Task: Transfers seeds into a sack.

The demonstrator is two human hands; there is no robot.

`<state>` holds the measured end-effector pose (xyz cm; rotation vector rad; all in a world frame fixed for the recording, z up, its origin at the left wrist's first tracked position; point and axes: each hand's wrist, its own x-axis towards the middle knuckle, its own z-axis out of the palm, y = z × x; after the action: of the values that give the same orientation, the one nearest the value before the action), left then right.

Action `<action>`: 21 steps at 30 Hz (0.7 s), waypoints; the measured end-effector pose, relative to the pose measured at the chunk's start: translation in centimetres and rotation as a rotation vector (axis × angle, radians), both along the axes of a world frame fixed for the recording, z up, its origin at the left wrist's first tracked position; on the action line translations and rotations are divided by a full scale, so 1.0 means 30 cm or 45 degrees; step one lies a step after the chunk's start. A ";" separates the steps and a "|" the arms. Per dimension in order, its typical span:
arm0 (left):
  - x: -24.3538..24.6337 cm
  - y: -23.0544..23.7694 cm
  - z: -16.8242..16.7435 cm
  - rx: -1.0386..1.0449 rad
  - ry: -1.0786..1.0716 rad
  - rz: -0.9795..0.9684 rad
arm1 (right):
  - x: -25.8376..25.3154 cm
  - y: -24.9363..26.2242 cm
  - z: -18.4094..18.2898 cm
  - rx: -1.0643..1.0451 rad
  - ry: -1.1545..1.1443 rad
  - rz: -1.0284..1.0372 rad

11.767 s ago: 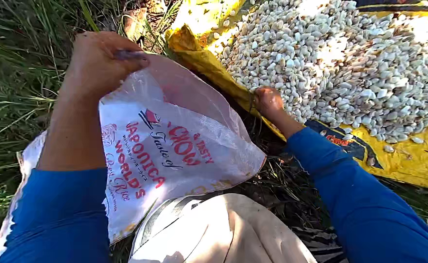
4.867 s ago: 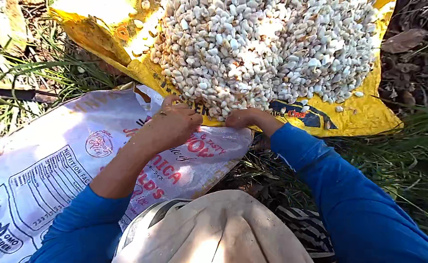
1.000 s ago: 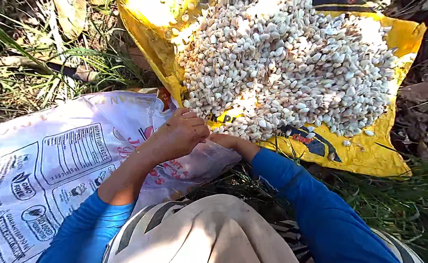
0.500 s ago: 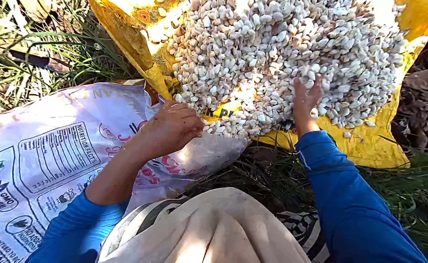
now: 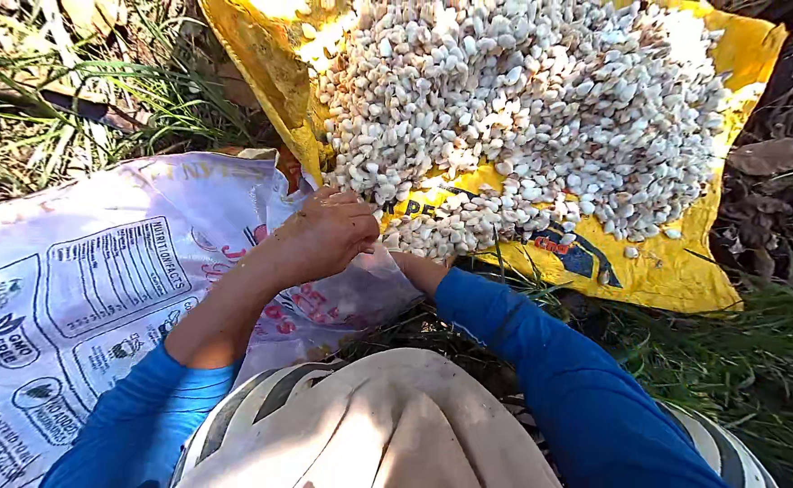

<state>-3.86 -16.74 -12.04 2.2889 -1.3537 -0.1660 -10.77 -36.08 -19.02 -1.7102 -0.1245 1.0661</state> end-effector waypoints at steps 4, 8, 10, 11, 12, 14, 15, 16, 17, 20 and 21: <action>-0.028 0.027 0.014 0.026 0.037 0.029 | 0.157 0.030 -0.001 -0.030 0.048 0.490; -0.004 0.069 0.029 0.039 0.071 0.123 | 0.407 -0.145 -0.004 0.068 -0.041 0.146; 0.021 0.096 0.038 0.166 0.102 0.178 | 0.573 -0.302 0.067 -0.162 -0.325 -0.170; 0.032 0.107 0.045 0.257 0.146 0.208 | 0.655 -0.387 0.083 -0.298 -0.497 -0.310; 0.043 0.119 0.049 0.334 0.200 0.240 | 0.733 -0.465 0.087 -0.433 -0.632 -0.433; 0.059 0.142 0.041 0.363 0.272 0.241 | 0.840 -0.577 0.052 -0.621 -0.698 -0.603; 0.066 0.155 0.025 0.304 0.272 0.206 | 0.864 -0.596 0.015 -0.635 -0.661 -0.646; 0.070 0.164 0.008 0.229 0.255 0.168 | 0.868 -0.588 -0.031 -0.604 -0.641 -0.658; 0.074 0.166 -0.002 0.154 0.241 0.138 | 0.858 -0.553 -0.078 -0.566 -0.646 -0.670; 0.091 0.153 0.007 0.070 0.223 0.064 | 0.759 -0.385 -0.163 -0.421 -0.637 -0.613; 0.100 0.143 0.011 0.072 0.206 0.050 | 0.712 -0.330 -0.184 -0.341 -0.624 -0.629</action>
<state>-0.86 -12.45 -11.72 2.2919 -1.2360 -0.3727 10.58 -45.98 -24.54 -2.0750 0.1346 0.2982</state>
